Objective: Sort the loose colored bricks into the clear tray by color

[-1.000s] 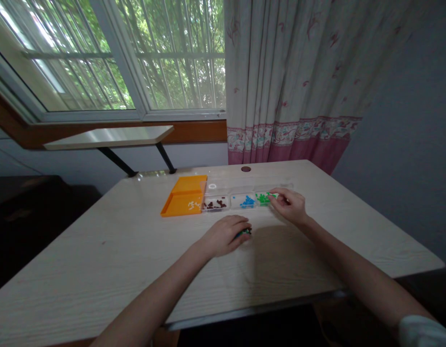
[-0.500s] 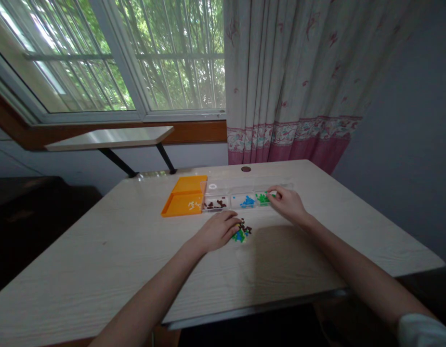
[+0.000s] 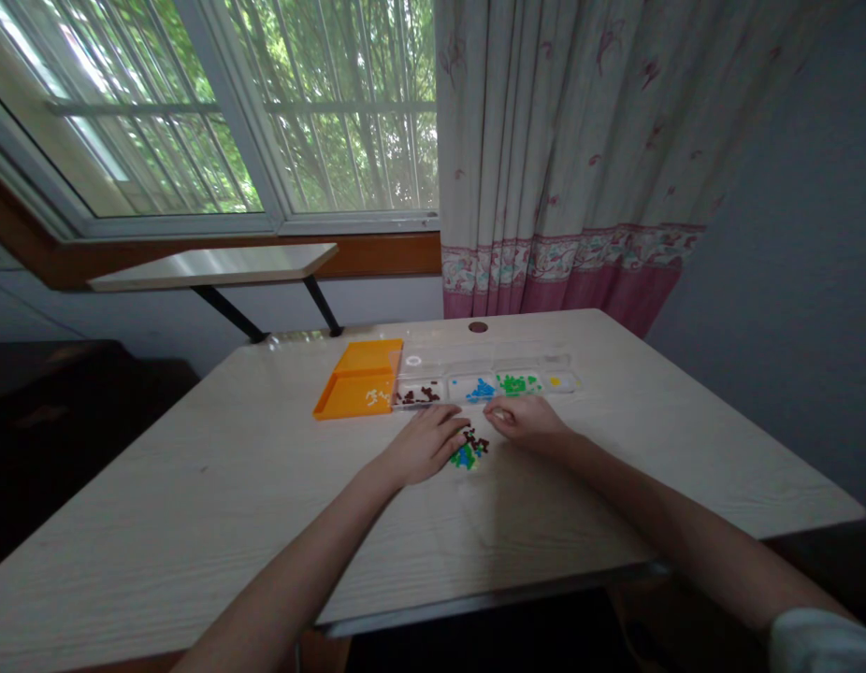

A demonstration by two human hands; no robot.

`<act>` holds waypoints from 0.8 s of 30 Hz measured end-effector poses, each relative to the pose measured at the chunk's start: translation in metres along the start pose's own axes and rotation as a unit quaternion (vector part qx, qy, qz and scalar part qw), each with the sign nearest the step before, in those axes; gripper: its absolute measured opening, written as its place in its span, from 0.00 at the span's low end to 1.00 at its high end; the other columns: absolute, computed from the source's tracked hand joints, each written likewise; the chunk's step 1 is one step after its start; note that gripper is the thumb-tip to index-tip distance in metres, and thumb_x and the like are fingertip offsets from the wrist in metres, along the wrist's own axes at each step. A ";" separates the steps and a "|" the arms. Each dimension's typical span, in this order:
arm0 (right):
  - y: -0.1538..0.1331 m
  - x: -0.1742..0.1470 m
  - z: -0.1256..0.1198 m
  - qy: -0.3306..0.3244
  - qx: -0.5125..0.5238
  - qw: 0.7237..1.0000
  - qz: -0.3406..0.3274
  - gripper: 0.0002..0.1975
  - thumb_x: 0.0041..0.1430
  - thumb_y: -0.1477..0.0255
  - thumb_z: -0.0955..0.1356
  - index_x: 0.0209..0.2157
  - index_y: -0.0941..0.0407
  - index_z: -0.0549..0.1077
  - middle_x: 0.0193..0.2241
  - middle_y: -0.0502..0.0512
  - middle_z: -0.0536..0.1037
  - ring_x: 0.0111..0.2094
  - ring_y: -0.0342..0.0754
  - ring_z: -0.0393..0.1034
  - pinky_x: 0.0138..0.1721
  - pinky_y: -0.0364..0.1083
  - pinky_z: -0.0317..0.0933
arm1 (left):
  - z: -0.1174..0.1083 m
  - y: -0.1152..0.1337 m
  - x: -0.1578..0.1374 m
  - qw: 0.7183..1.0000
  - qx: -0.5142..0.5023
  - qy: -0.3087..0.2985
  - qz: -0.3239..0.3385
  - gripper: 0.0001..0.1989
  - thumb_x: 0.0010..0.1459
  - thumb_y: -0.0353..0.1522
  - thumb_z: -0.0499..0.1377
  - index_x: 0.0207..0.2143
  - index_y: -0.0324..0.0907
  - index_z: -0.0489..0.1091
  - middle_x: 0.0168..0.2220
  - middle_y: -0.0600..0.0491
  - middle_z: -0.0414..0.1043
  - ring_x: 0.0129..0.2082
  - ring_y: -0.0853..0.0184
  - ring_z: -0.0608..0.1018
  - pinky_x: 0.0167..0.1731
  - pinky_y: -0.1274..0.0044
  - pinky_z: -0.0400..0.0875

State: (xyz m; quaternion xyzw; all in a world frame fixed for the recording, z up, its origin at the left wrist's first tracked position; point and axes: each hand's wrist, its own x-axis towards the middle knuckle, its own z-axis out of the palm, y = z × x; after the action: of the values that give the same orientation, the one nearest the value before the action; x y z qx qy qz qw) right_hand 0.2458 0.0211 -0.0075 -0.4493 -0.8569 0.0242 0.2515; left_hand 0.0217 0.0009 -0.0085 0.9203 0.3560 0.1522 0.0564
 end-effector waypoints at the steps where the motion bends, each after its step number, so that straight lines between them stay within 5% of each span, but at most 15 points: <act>1: -0.006 0.000 0.002 -0.018 0.001 1.000 -0.007 0.08 0.53 0.70 0.64 0.33 0.51 0.75 0.17 0.46 0.72 0.19 0.40 0.64 0.23 0.39 0.51 | 0.000 0.000 0.000 1.000 -0.002 0.005 -0.002 0.19 0.62 0.37 0.42 0.49 0.40 0.64 0.50 0.44 0.61 0.50 0.61 0.65 0.49 0.67 0.61; 10: -0.016 0.001 0.000 -0.175 -0.011 0.984 0.032 0.13 0.57 0.66 0.62 0.41 0.48 0.73 0.27 0.49 0.77 0.29 0.43 0.69 0.30 0.40 0.55 | 0.002 -0.002 0.002 1.000 -0.003 0.011 0.007 0.17 0.62 0.36 0.44 0.47 0.42 0.66 0.47 0.46 0.63 0.48 0.62 0.66 0.48 0.68 0.63; 24: -0.012 0.001 0.007 -0.166 0.058 0.984 0.021 0.09 0.54 0.67 0.64 0.35 0.51 0.74 0.22 0.47 0.74 0.23 0.40 0.64 0.26 0.39 0.50 | 0.002 -0.004 0.001 0.999 -0.024 0.013 0.021 0.15 0.61 0.34 0.46 0.46 0.44 0.67 0.48 0.46 0.63 0.49 0.61 0.65 0.48 0.67 0.62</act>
State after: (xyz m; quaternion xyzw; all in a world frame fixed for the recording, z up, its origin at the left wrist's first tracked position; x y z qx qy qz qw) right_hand 0.2335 0.0160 -0.0106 -0.4416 -0.8743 0.1534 0.1303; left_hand 0.0206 0.0039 -0.0109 0.9240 0.3331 0.1739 0.0709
